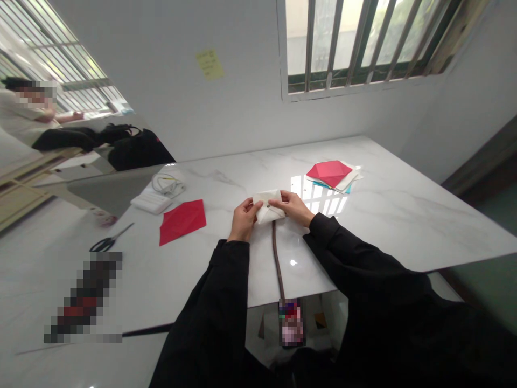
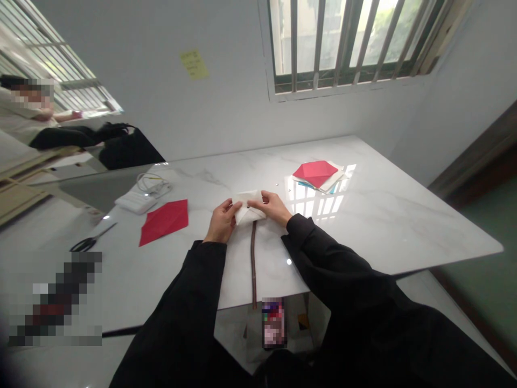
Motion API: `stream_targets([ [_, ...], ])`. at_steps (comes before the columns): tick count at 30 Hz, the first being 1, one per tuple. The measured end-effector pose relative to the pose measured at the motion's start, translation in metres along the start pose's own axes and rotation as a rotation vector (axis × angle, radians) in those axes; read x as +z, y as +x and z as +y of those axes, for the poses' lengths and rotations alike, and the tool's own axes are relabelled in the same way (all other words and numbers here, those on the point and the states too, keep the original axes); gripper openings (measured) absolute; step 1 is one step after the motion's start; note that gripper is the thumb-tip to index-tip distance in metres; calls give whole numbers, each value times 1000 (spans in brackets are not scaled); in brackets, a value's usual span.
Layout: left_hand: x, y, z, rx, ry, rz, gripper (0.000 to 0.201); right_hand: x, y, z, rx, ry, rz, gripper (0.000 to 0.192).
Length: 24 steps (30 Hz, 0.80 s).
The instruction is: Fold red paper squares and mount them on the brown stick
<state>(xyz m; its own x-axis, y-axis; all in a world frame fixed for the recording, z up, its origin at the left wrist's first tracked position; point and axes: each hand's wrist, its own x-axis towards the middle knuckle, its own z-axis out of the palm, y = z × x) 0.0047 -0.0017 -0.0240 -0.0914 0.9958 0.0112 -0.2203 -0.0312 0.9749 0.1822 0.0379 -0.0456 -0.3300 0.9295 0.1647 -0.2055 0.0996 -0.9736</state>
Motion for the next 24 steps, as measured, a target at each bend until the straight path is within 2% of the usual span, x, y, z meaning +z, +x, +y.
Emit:
stream_targets([
  [3,2,-3,6,-7,-21,-37,64,0,-3,-6,14,21,-34,42],
  [7,0,-2,8,27,60,13,61,-9,0,-8,75,230,39,44],
  [11,-3,2,0,130,383,65,44,-27,8,-4,106,424,179,46],
  [13,-3,2,-4,165,529,59,36,-33,10,-1,96,470,198,46],
  [17,3,-1,-6,217,880,79,30,-37,11,3,107,494,129,47],
  [20,13,-2,-4,208,1160,74,39,-37,11,4,120,507,66,46],
  [24,27,4,-4,247,1370,42,52,-35,10,5,146,502,-3,47],
])
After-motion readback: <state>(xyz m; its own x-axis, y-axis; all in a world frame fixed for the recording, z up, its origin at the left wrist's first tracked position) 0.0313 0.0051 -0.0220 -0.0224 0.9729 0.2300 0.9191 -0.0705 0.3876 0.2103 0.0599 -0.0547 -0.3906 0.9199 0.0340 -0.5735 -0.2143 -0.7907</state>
